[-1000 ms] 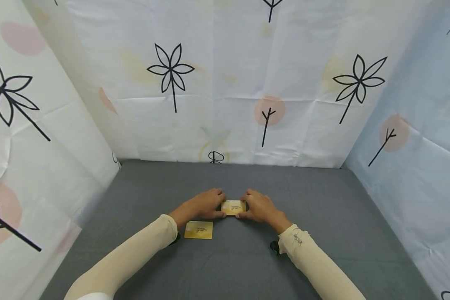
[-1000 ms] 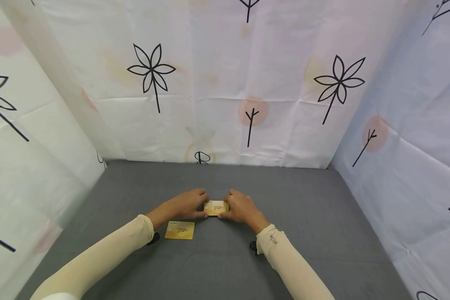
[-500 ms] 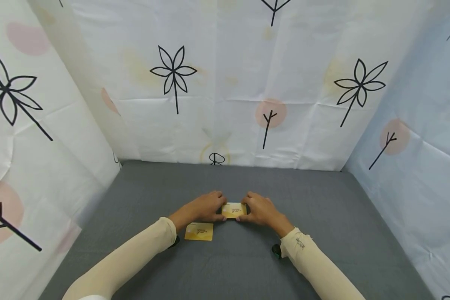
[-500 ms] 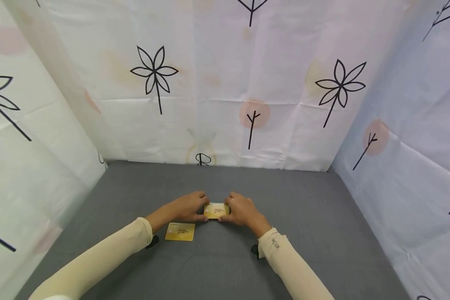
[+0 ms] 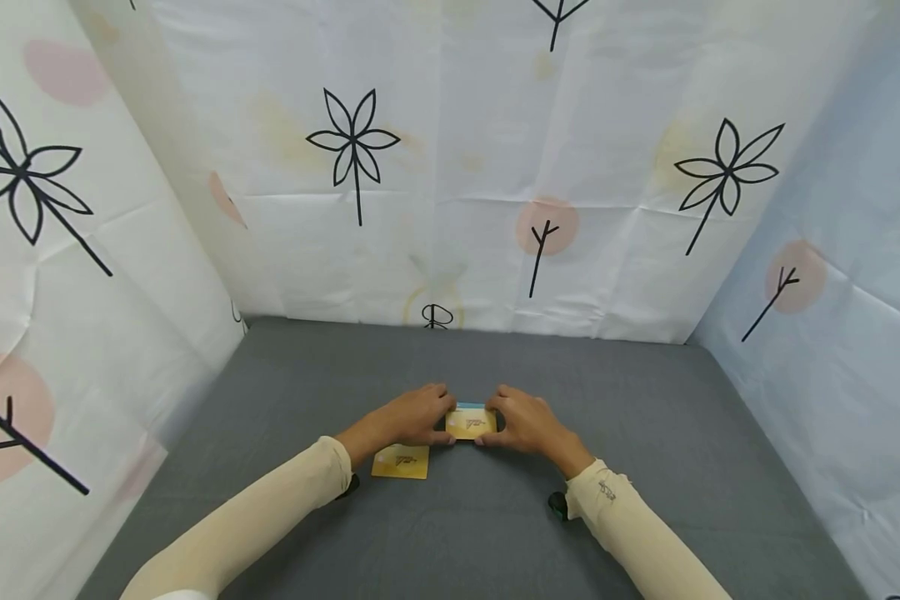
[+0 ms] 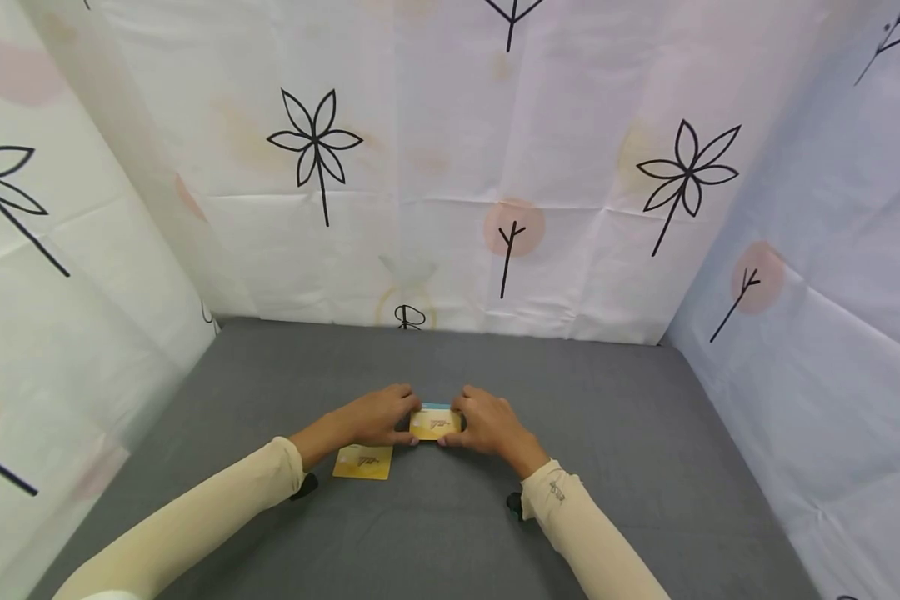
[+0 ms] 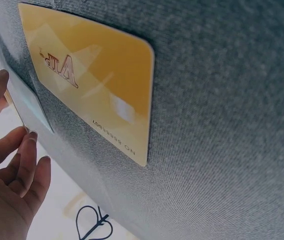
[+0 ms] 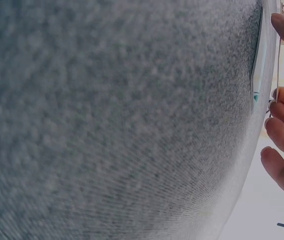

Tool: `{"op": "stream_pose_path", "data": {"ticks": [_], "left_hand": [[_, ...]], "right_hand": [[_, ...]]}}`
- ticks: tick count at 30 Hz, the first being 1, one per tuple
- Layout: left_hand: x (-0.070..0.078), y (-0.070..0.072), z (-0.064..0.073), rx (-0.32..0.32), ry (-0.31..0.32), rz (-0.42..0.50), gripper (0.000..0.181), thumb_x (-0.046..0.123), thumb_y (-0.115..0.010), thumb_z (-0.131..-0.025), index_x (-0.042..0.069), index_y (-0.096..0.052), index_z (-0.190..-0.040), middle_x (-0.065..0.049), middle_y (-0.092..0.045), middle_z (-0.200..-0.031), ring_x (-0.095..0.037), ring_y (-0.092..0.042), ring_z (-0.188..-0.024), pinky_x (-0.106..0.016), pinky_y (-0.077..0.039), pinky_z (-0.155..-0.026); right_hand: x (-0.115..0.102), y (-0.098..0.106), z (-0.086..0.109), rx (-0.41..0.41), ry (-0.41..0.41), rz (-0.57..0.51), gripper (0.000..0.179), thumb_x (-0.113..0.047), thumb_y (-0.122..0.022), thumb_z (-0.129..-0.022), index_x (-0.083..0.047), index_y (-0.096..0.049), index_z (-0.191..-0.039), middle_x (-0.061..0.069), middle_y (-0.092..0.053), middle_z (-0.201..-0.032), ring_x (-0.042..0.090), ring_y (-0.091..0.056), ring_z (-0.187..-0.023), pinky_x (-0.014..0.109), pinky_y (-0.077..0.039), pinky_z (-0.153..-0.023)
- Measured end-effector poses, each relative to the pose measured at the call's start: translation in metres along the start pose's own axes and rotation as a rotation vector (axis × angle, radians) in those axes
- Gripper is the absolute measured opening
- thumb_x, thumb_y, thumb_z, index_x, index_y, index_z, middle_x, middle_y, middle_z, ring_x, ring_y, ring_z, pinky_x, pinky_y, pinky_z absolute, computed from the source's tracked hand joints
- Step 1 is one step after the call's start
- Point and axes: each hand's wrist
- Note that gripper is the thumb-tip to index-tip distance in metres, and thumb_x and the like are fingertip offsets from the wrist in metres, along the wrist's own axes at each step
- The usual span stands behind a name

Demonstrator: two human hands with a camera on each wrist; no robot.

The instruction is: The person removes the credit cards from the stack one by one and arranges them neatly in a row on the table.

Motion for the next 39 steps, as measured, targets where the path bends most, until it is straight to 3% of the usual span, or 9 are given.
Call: {"op": "stream_pose_path", "data": {"ticks": [6,39], "left_hand": [[0.002,0.001,0.004,-0.009,0.007,0.009,0.048,0.050,-0.069,-0.093,0.012,-0.062,-0.121,-0.002,-0.056,-0.106,-0.012,-0.051,-0.088,-0.031,-0.048,-0.078],[0.003,-0.004,0.012,0.004,0.000,0.041,0.051,0.052,-0.067,-0.093,0.013,-0.060,-0.125,-0.002,-0.057,-0.111,-0.014,-0.052,-0.096,-0.032,-0.050,-0.082]], "right_hand": [[-0.002,-0.001,0.001,0.010,0.014,-0.012,0.052,-0.057,-0.080,-0.079,-0.015,-0.073,-0.109,-0.001,-0.062,-0.100,0.009,-0.055,-0.077,0.028,-0.043,-0.059],[-0.007,0.002,0.008,0.020,0.024,0.006,0.053,-0.057,-0.080,-0.079,-0.015,-0.073,-0.111,-0.001,-0.063,-0.104,0.013,-0.062,-0.087,0.031,-0.049,-0.063]]}}
Point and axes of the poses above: each hand's wrist, its own z-axis away from the middle knuckle, its own y-axis out of the back of the hand, x = y × z
